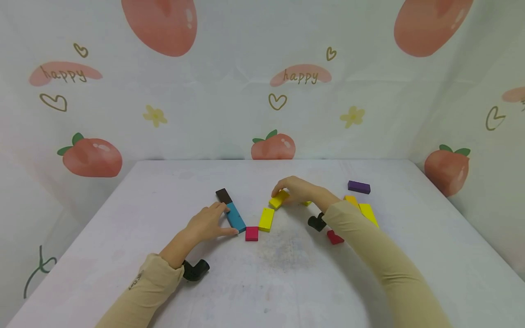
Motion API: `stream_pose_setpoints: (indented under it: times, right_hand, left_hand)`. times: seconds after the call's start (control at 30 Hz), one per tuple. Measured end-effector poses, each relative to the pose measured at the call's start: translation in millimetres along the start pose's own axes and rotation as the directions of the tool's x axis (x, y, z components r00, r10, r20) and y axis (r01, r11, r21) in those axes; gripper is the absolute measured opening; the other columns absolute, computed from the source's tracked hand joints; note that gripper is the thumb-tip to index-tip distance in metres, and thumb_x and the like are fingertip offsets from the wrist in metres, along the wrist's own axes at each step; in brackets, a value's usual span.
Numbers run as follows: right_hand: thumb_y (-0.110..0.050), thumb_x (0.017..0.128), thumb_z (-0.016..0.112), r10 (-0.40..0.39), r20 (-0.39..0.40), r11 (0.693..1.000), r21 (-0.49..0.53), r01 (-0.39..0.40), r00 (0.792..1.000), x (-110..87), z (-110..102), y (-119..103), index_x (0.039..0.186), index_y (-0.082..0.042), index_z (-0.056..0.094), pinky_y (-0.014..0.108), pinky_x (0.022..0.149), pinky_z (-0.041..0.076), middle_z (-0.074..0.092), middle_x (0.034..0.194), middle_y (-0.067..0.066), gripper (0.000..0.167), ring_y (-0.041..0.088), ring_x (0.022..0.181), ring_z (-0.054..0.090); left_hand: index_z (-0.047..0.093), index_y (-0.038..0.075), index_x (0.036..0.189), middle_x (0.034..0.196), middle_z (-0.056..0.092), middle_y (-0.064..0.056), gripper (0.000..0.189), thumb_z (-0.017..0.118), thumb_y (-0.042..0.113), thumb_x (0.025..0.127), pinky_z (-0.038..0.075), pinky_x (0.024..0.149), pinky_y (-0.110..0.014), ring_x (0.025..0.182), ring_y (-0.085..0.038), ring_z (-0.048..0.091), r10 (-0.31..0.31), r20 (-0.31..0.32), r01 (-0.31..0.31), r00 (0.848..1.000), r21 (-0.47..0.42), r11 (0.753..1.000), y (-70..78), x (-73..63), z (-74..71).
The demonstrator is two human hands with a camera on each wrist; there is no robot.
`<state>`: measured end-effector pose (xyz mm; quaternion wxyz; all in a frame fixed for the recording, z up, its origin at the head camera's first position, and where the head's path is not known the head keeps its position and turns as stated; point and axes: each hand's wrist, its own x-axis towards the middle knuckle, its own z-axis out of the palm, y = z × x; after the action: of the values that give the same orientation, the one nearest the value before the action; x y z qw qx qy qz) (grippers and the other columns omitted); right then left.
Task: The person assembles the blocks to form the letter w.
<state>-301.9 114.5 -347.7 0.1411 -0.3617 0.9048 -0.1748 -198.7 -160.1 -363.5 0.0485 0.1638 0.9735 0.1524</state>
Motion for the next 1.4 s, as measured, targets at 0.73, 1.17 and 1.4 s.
stream_pose_setpoints:
  times: [0.73,1.17,1.4]
  right_hand:
    - [-0.003,0.086,0.063,-0.021,-0.009,0.999,0.042,0.021,1.000,-1.9,0.7,-6.6,0.119,-0.007,0.061,0.045,0.105,0.040,0.059,0.126,0.010,0.033,0.030,0.119,0.052]
    - [-0.016,0.086,0.065,0.228,-0.145,0.963,0.180,-0.201,0.963,-9.0,7.3,-8.2,0.114,0.000,0.057,0.038,0.092,0.049,0.062,0.112,0.018,0.033,0.029,0.102,0.059]
    - [-0.018,0.085,0.067,0.283,-0.151,0.946,0.207,-0.250,0.947,-5.8,14.4,-5.2,0.113,0.000,0.057,0.037,0.090,0.049,0.062,0.108,0.018,0.034,0.028,0.097,0.059]
  left_hand:
    - [0.052,0.002,0.118,0.128,0.051,-0.020,0.063,0.073,0.044,0.076,0.051,0.085,-0.048,0.101,-0.034,0.054,-0.034,0.024,0.034,0.999,0.008,0.999,1.9,0.1,-0.5]
    - [0.053,0.002,0.119,0.130,0.051,-0.020,0.063,0.073,0.044,0.077,0.050,0.087,-0.049,0.103,-0.035,0.054,-0.041,0.024,0.041,0.999,0.009,0.999,2.0,0.6,-1.7]
    - [0.052,0.003,0.120,0.129,0.051,-0.019,0.064,0.073,0.045,0.076,0.051,0.087,-0.048,0.102,-0.034,0.054,-0.050,0.031,0.050,0.998,0.008,0.999,2.1,0.8,-1.2]
